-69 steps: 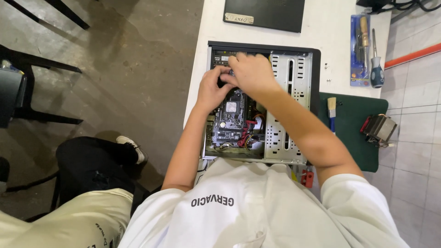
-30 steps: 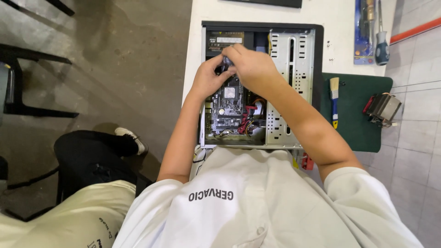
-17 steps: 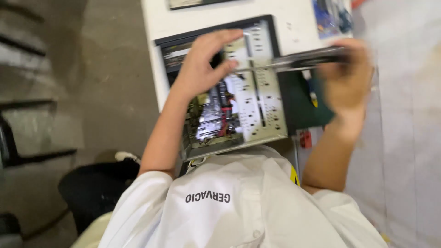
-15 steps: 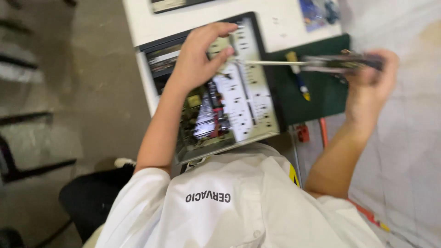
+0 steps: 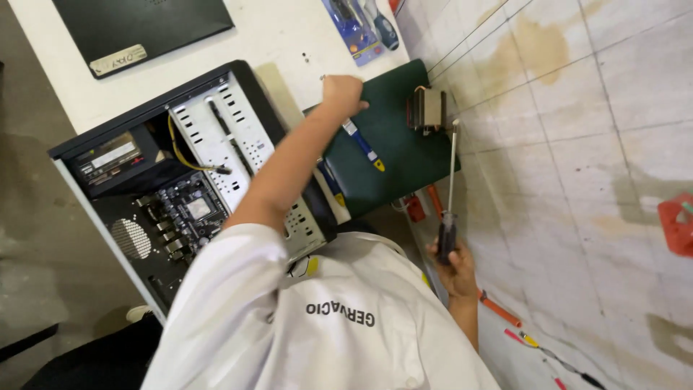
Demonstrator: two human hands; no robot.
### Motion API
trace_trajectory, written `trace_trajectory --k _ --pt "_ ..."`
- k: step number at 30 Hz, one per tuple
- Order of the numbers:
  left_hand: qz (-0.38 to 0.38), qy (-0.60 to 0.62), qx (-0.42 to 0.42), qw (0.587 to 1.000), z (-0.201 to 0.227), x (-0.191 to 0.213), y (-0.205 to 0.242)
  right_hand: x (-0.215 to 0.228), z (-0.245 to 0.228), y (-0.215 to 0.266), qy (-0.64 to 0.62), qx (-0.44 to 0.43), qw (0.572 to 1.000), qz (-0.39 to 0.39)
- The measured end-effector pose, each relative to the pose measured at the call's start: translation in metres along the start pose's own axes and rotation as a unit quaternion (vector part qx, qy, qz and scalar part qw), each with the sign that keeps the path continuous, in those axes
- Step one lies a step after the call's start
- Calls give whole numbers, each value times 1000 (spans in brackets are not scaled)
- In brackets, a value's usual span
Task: The person works on the internal components of a desktop computer tower, using a screwdriver to tighten screws on the motherboard and power supply. They then install a red CPU fan onto the motherboard and connect the necessary cables.
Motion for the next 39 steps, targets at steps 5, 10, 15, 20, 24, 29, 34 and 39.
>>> trace_trajectory --k 5,10,15,20,24,29,34,39 --pt "-93 21 98 991 8 -47 -34 -2 -12 -31 33 -24 996 -82" --pt "83 82 113 987 -15 14 -12 -31 -21 -69 25 -39 983 -178" --pt "180 504 32 844 -56 157 98 -113 -30 -121 -5 -31 964 -263" --pt "266 649 7 713 -114 191 247 -208 -20 -171 53 -53 937 -342" --pt "376 623 56 684 -144 181 363 -307 8 -186 136 -24 891 -432" --pt "443 601 132 652 -157 126 455 -421 73 -153 243 -16 855 -458" --pt "428 643 195 605 -151 96 496 -479 130 -111 319 -8 817 -480" --pt "419 688 208 555 -151 61 505 -482 147 -89 545 50 716 -433"
Point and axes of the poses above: each hand's wrist, its own y-axis away from the middle knuckle, its own x-axis out of the back of the hand, z = x × y, the point moved 2 cm from there along -y, towards the middle knuckle, and after that the axes turned 8 degrees about y, right-handed, at the moved point
